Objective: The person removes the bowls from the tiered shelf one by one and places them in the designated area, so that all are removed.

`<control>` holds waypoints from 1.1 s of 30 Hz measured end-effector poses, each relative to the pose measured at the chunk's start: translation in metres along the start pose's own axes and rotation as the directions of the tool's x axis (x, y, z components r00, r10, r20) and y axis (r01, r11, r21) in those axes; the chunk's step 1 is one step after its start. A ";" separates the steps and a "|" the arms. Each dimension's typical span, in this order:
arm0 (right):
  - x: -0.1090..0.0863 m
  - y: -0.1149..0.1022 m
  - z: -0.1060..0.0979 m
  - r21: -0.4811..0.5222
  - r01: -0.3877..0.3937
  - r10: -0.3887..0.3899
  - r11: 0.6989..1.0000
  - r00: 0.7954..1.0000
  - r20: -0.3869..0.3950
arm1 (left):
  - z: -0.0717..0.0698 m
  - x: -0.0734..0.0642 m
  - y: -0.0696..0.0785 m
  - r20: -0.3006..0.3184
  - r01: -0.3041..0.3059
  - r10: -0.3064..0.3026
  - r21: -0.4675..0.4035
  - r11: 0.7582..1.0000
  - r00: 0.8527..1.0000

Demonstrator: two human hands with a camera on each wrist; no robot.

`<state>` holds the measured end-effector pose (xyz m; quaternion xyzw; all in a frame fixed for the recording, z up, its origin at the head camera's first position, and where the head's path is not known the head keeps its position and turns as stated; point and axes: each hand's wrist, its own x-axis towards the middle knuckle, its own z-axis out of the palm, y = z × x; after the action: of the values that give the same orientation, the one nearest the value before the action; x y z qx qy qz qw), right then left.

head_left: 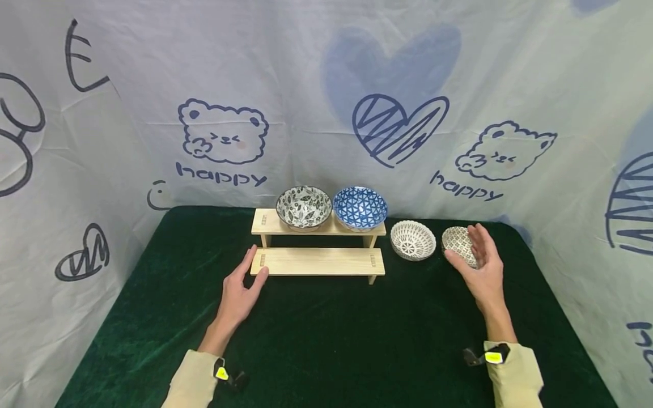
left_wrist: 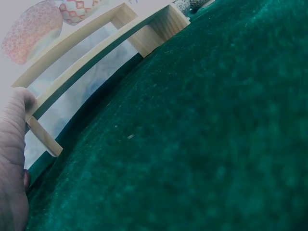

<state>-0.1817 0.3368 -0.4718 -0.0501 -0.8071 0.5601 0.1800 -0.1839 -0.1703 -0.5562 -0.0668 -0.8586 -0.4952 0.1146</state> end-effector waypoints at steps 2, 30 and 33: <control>-0.001 0.001 0.004 0.000 0.008 -0.008 1.000 1.000 0.023 | 0.000 0.000 0.000 -0.001 -0.001 0.001 0.001 1.000 1.000; -0.002 -0.019 0.062 0.115 0.056 -0.085 0.992 0.959 0.271 | 0.000 -0.001 -0.001 -0.024 -0.008 0.008 0.005 1.000 1.000; 0.001 -0.024 0.070 0.125 0.072 -0.106 0.990 0.951 0.291 | 0.000 0.000 -0.001 -0.021 -0.008 0.008 0.006 1.000 1.000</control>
<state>-0.2043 0.2659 -0.4708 0.0814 -0.7935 0.5972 0.0842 -0.1844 -0.1709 -0.5570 -0.0648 -0.8586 -0.4928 0.1257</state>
